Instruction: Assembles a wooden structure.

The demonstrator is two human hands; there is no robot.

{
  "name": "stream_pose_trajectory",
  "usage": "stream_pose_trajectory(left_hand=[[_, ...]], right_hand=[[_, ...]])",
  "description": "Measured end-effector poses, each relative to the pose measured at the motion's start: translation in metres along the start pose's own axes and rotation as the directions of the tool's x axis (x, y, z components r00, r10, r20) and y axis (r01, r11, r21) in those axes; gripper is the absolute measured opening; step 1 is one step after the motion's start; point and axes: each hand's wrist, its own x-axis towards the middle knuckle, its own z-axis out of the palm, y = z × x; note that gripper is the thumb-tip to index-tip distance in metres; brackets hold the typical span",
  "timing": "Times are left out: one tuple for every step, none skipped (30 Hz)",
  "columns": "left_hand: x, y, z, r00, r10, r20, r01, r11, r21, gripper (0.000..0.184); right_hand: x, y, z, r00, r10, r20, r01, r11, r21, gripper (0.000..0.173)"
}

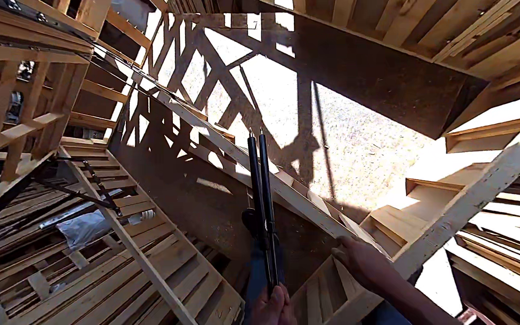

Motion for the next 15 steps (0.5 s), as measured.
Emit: stream_pose_trajectory(left_hand=[[0.023, 0.002, -0.011, 0.999, 0.025, -0.038, -0.024, 1.000, 0.012, 0.025], [0.042, 0.004, -0.023, 0.996, 0.045, -0.083, -0.043, 0.999, 0.020, 0.026], [0.060, 0.009, -0.036, 0.990, 0.061, -0.126, -0.059, 0.998, 0.019, 0.028], [0.075, 0.015, -0.048, 0.983, 0.068, -0.169, -0.067, 0.998, 0.011, 0.029], [0.088, 0.021, -0.059, 0.977, 0.066, -0.202, -0.069, 0.998, -0.010, 0.030], [0.100, 0.028, -0.071, 0.974, 0.060, -0.217, -0.073, 0.996, -0.051, 0.030], [0.109, 0.036, -0.084, 0.975, 0.051, -0.215, -0.074, 0.992, -0.101, 0.030], [0.117, 0.044, -0.099, 0.979, 0.044, -0.200, -0.075, 0.986, -0.150, 0.030], [0.123, 0.053, -0.115, 0.982, 0.041, -0.182, -0.076, 0.979, -0.189, 0.031], [0.130, 0.062, -0.132, 0.986, 0.046, -0.162, -0.081, 0.974, -0.212, 0.033], [0.137, 0.071, -0.148, 0.988, 0.060, -0.143, -0.091, 0.970, -0.224, 0.036], [0.144, 0.080, -0.162, 0.989, 0.072, -0.125, -0.101, 0.965, -0.242, 0.039], [0.150, 0.089, -0.172, 0.991, 0.079, -0.110, -0.106, 0.956, -0.274, 0.041], [0.153, 0.096, -0.178, 0.992, 0.080, -0.100, -0.108, 0.941, -0.320, 0.041], [0.156, 0.103, -0.181, 0.993, 0.081, -0.088, -0.108, 0.920, -0.377, 0.041]], right_hand=[[0.018, -0.013, -0.006, 0.999, 0.007, -0.044, -0.005, 0.999, 0.037, 0.051], [0.037, -0.025, -0.007, 0.994, 0.017, -0.104, -0.010, 0.998, 0.066, 0.050], [0.060, -0.041, -0.007, 0.983, 0.028, -0.180, -0.011, 0.995, 0.094, 0.047], [0.083, -0.060, -0.006, 0.967, 0.047, -0.251, -0.016, 0.992, 0.124, 0.046], [0.106, -0.080, -0.005, 0.951, 0.065, -0.303, -0.018, 0.987, 0.157, 0.047], [0.132, -0.102, -0.004, 0.935, 0.071, -0.347, -0.004, 0.982, 0.189, 0.049], [0.157, -0.125, -0.002, 0.921, 0.068, -0.383, 0.018, 0.976, 0.216, 0.051], [0.183, -0.148, 0.000, 0.910, 0.066, -0.409, 0.032, 0.973, 0.230, 0.053], [0.206, -0.171, 0.004, 0.900, 0.081, -0.429, 0.012, 0.977, 0.211, 0.058], [0.227, -0.193, 0.007, 0.886, 0.123, -0.447, -0.056, 0.986, 0.160, 0.066], [0.242, -0.212, 0.011, 0.861, 0.183, -0.474, -0.150, 0.983, 0.105, 0.075], [0.254, -0.225, 0.014, 0.815, 0.252, -0.521, -0.243, 0.966, 0.086, 0.081], [0.259, -0.231, 0.017, 0.774, 0.298, -0.559, -0.306, 0.948, 0.082, 0.083], [0.259, -0.234, 0.020, 0.754, 0.323, -0.573, -0.349, 0.935, 0.067, 0.083], [0.258, -0.236, 0.021, 0.751, 0.327, -0.574, -0.377, 0.925, 0.033, 0.082]])
